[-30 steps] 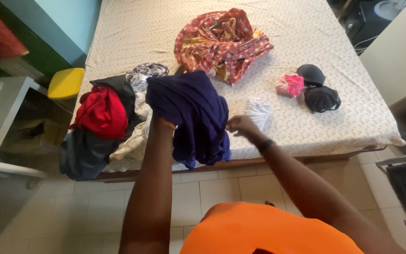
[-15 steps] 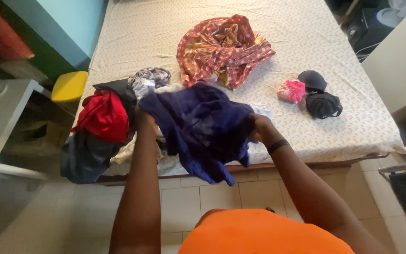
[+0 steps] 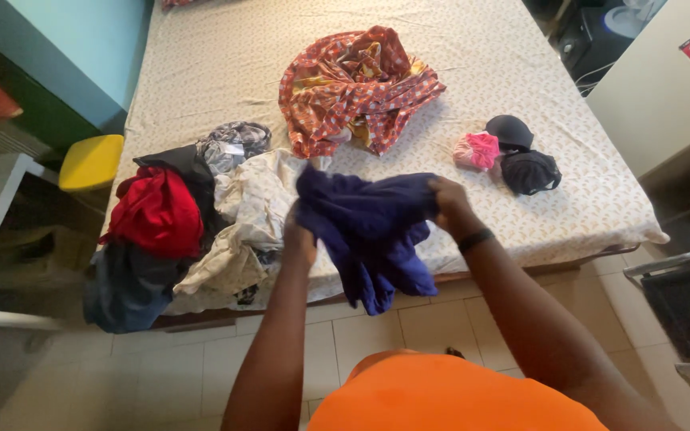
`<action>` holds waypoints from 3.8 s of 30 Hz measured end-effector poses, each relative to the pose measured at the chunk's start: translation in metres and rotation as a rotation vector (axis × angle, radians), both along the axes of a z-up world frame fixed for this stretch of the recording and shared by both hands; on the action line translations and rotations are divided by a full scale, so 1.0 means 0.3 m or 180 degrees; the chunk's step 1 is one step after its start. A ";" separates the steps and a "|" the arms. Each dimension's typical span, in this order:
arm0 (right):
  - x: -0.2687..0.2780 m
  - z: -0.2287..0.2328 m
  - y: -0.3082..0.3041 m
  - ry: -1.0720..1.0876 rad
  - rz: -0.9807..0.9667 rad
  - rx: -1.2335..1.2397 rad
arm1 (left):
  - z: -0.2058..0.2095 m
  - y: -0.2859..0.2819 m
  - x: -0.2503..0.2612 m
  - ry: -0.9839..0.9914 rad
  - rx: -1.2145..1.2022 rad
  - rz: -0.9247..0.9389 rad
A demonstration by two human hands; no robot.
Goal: Folding various items of laundry on a bed.
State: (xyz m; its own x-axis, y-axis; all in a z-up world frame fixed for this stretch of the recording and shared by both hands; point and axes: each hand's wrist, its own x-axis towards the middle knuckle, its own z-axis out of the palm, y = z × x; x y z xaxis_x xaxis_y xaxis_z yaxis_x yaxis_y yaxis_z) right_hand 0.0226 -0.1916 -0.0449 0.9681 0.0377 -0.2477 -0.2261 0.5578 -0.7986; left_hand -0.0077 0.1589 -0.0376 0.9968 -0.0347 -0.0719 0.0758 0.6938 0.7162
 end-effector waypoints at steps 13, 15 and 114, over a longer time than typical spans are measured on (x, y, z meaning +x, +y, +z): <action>-0.166 0.284 0.072 -0.0437 0.0072 -0.1343 | 0.195 -0.085 -0.019 0.0280 -0.0748 -0.0724; -0.202 0.436 0.167 -0.0289 0.0746 -0.1031 | 0.203 -0.113 -0.016 0.0046 -0.0626 -0.1139; 0.725 -0.675 0.036 0.0973 0.0618 -0.0038 | -0.820 -0.310 0.617 0.0615 0.4020 -0.0071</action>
State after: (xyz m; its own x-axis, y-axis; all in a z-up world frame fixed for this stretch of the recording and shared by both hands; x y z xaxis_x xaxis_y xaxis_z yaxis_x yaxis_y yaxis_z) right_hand 0.2400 -0.1809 -0.2473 0.8243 0.2090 -0.5262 -0.5563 0.4720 -0.6839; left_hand 0.1775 0.0659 -0.2836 0.9666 0.1468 -0.2103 0.2549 -0.4605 0.8503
